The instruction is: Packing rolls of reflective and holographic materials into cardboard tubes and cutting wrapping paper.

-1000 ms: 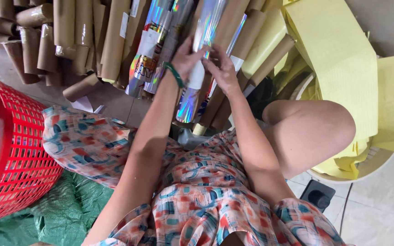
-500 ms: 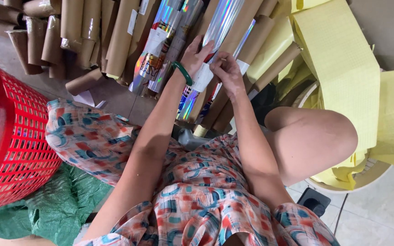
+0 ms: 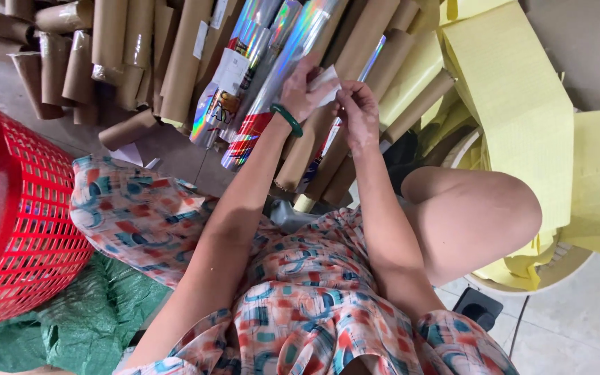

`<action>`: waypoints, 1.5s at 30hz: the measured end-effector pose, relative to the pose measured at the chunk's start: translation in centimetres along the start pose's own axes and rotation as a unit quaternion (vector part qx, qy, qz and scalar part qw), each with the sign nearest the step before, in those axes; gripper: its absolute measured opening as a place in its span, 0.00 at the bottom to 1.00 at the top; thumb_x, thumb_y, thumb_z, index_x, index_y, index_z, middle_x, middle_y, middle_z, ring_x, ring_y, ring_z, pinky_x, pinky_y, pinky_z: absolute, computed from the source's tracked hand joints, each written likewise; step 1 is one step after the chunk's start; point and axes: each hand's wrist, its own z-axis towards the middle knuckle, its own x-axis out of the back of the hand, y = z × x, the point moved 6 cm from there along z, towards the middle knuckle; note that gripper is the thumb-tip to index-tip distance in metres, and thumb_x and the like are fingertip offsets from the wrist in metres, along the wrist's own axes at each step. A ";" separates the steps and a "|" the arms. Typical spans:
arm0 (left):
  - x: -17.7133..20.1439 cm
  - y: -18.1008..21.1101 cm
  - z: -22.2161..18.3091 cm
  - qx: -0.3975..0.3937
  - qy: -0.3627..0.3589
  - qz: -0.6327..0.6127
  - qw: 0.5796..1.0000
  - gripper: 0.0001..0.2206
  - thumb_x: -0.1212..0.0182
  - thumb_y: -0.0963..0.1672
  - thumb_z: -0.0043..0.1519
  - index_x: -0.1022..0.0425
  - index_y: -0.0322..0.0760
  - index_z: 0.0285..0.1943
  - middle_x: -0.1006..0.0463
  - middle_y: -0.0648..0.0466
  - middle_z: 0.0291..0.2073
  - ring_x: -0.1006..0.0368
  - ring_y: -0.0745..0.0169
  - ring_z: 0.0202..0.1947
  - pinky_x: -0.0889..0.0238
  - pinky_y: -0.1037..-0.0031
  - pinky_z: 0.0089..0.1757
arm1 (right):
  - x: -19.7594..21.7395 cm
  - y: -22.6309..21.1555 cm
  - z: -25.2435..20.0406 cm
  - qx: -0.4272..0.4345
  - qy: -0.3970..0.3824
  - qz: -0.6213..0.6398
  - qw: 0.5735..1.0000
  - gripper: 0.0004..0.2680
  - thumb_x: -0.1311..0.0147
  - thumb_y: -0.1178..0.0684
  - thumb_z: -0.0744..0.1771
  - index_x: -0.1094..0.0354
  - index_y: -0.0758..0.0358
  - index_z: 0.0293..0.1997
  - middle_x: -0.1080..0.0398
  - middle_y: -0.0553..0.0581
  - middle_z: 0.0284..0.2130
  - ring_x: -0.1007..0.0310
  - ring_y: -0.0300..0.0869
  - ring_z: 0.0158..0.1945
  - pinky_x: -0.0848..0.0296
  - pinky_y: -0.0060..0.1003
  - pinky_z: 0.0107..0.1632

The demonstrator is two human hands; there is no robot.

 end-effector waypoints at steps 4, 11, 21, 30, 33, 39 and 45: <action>-0.9 2.5 -0.1 -0.026 -0.091 -0.065 0.993 0.34 0.24 0.50 0.53 0.31 0.23 0.61 0.22 0.38 0.49 0.24 0.48 0.49 0.31 0.64 0.48 | 0.5 -0.9 -0.1 0.016 0.028 0.014 0.999 0.04 0.43 0.63 0.68 0.29 0.66 0.46 0.30 0.49 0.31 0.36 0.32 0.28 0.37 0.26 0.31; 0.7 3.1 0.3 0.070 -0.122 -0.200 0.970 0.21 0.27 0.44 0.54 0.23 0.25 0.54 0.16 0.48 0.40 0.20 0.63 0.40 0.26 0.72 0.42 | 0.5 -2.9 -1.2 -0.039 0.001 -0.140 0.989 0.02 0.39 0.59 0.67 0.27 0.66 0.39 0.30 0.48 0.26 0.38 0.29 0.22 0.41 0.26 0.25; 0.8 3.3 0.4 0.068 -0.155 -0.222 0.960 0.22 0.27 0.42 0.54 0.25 0.26 0.56 0.17 0.50 0.41 0.21 0.66 0.41 0.26 0.74 0.44 | -0.2 -3.6 -1.3 -0.048 -0.049 -0.219 0.973 0.03 0.42 0.58 0.67 0.28 0.66 0.37 0.27 0.50 0.26 0.33 0.31 0.26 0.35 0.26 0.29; 1.0 3.2 0.7 0.050 -0.158 -0.180 0.970 0.22 0.27 0.43 0.55 0.25 0.26 0.57 0.17 0.51 0.41 0.20 0.66 0.42 0.26 0.75 0.45 | -0.1 -3.4 -1.1 -0.042 -0.059 -0.258 0.963 0.03 0.45 0.59 0.67 0.28 0.67 0.37 0.27 0.50 0.27 0.32 0.32 0.28 0.33 0.26 0.31; 0.5 2.1 0.8 0.061 -0.160 -0.258 0.951 0.23 0.27 0.43 0.54 0.26 0.25 0.57 0.17 0.49 0.42 0.21 0.65 0.42 0.26 0.74 0.45 | -0.2 -3.3 -1.1 -0.030 -0.064 -0.257 0.964 0.02 0.45 0.59 0.68 0.28 0.67 0.38 0.28 0.50 0.27 0.32 0.31 0.28 0.33 0.26 0.31; 1.2 2.9 0.9 0.046 -0.158 -0.180 0.970 0.23 0.27 0.44 0.56 0.26 0.26 0.57 0.16 0.49 0.42 0.21 0.66 0.42 0.27 0.75 0.45 | -0.1 -3.1 -1.0 -0.042 -0.043 -0.211 0.976 0.03 0.45 0.58 0.68 0.28 0.66 0.38 0.28 0.50 0.27 0.35 0.31 0.25 0.36 0.26 0.29; 1.5 3.3 0.8 0.032 -0.164 -0.153 0.974 0.23 0.28 0.45 0.56 0.26 0.27 0.57 0.16 0.49 0.42 0.20 0.66 0.43 0.27 0.74 0.45 | -0.6 -3.5 -1.3 -0.055 -0.036 -0.182 0.981 0.03 0.46 0.58 0.68 0.28 0.65 0.39 0.26 0.51 0.27 0.33 0.31 0.26 0.35 0.26 0.29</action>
